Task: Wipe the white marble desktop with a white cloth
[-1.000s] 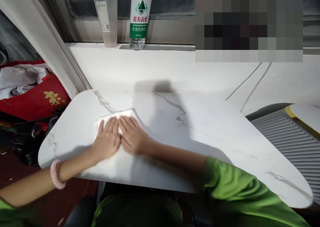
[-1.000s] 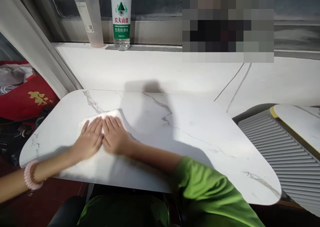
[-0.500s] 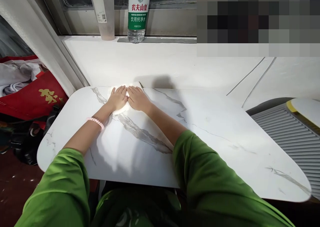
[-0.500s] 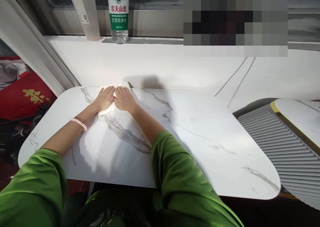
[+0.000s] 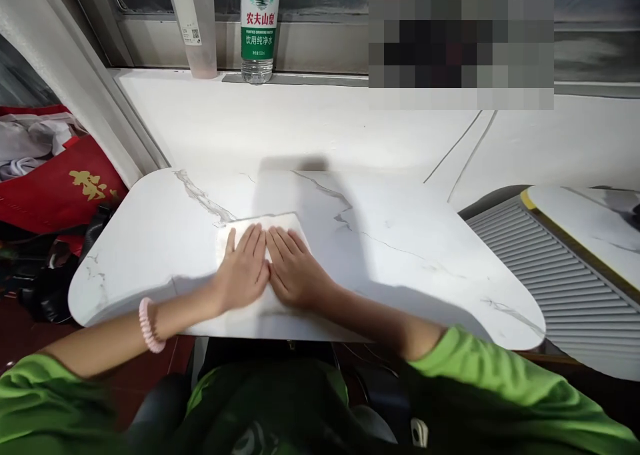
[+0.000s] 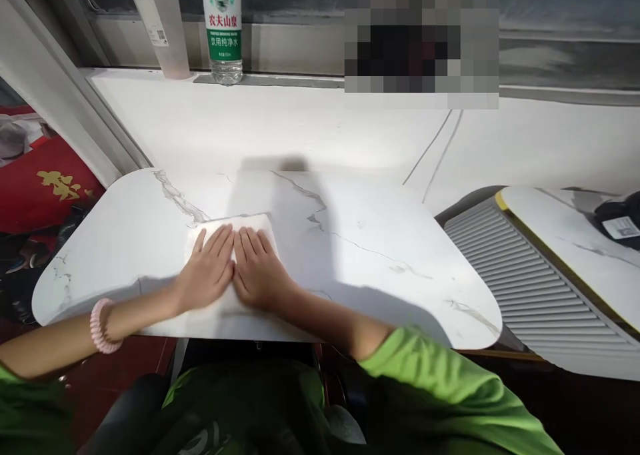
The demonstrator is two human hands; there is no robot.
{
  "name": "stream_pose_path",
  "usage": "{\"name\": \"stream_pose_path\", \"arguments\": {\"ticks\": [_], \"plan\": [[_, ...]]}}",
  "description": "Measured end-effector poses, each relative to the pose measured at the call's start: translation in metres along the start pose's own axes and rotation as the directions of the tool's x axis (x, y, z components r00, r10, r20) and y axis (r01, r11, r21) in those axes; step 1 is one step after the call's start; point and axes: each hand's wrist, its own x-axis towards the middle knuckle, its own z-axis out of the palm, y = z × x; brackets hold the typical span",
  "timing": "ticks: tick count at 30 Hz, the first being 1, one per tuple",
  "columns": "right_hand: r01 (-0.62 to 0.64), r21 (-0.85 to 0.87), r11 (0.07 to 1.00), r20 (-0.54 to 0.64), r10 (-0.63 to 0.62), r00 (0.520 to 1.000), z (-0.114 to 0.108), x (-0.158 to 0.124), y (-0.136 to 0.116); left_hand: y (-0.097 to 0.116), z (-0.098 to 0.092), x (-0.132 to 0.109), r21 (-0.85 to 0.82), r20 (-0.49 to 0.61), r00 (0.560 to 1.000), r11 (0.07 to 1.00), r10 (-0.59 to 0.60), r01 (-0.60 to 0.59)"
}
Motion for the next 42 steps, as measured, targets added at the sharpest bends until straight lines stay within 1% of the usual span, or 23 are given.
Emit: {"name": "stream_pose_path", "arguments": {"ticks": [3, 5, 7, 10, 12, 14, 17, 21, 23, 25, 27, 29, 31, 35, 38, 40, 42], "plan": [[0.024, 0.006, 1.0, -0.006, -0.024, 1.0, -0.014, -0.032, -0.018, 0.027, -0.001, -0.027, -0.01, -0.039, 0.999, 0.999, 0.03, -0.03], [0.012, 0.009, 1.0, -0.008, -0.012, 1.0, -0.021, -0.045, -0.025, 0.037, 0.0, -0.037, -0.03, -0.065, 0.997, 0.998, 0.051, -0.054], [-0.013, 0.033, 0.999, 0.003, 0.013, 1.0, -0.023, -0.049, -0.025, 0.039, 0.0, -0.04, -0.042, -0.072, 0.995, 0.996, 0.072, -0.075], [-0.054, 0.096, 0.994, 0.022, 0.052, 0.998, -0.019, -0.041, -0.014, 0.034, 0.0, -0.029, -0.025, -0.049, 0.995, 0.996, 0.086, -0.087], [-0.085, 0.115, 0.99, 0.017, 0.084, 0.996, -0.012, -0.028, 0.002, 0.025, 0.0, -0.012, 0.0, -0.016, 0.996, 0.996, 0.092, -0.092], [-0.115, 0.111, 0.987, 0.009, 0.115, 0.993, -0.003, -0.01, 0.021, 0.014, 0.002, 0.012, 0.018, 0.018, 0.996, 0.996, 0.084, -0.084], [-0.166, 0.106, 0.981, -0.007, 0.167, 0.986, 0.01, 0.025, 0.056, -0.008, 0.006, 0.061, 0.017, 0.05, 0.998, 0.999, 0.05, -0.05], [-0.205, 0.1, 0.974, -0.052, 0.211, 0.976, 0.024, 0.073, 0.106, -0.041, 0.012, 0.131, -0.004, 0.054, 0.998, 1.0, 0.019, -0.019], [-0.216, 0.094, 0.972, -0.076, 0.223, 0.972, 0.029, 0.09, 0.127, -0.053, 0.015, 0.159, -0.012, 0.054, 0.998, 1.0, 0.013, -0.012], [-0.237, 0.093, 0.967, -0.097, 0.246, 0.964, 0.033, 0.102, 0.143, -0.06, 0.016, 0.18, -0.017, 0.054, 0.999, 1.0, 0.01, -0.009], [-0.261, 0.096, 0.961, -0.102, 0.27, 0.958, 0.037, 0.108, 0.152, -0.064, 0.017, 0.191, -0.023, 0.05, 0.999, 1.0, 0.008, -0.007], [-0.276, 0.084, 0.958, -0.093, 0.283, 0.955, 0.04, 0.11, 0.157, -0.065, 0.018, 0.194, -0.029, 0.044, 0.999, 1.0, 0.0, 0.001], [-0.278, 0.064, 0.958, -0.082, 0.283, 0.956, 0.041, 0.109, 0.157, -0.063, 0.018, 0.192, -0.03, 0.036, 0.999, 0.999, -0.009, 0.01], [-0.254, 0.045, 0.966, -0.064, 0.256, 0.964, 0.038, 0.096, 0.148, -0.054, 0.019, 0.178, -0.024, 0.014, 1.0, 0.999, -0.025, 0.026], [-0.234, 0.038, 0.972, -0.043, 0.235, 0.971, 0.028, 0.07, 0.134, -0.035, 0.02, 0.156, -0.026, 0.01, 1.0, 1.0, -0.007, 0.007], [-0.206, 0.029, 0.978, -0.015, 0.207, 0.978, 0.019, 0.043, 0.119, -0.015, 0.02, 0.134, -0.023, 0.011, 1.0, 0.999, 0.029, -0.029], [-0.166, 0.017, 0.986, 0.008, 0.165, 0.986, 0.008, 0.01, 0.101, 0.01, 0.02, 0.106, -0.019, 0.008, 0.998, 0.998, 0.057, -0.057]]}}
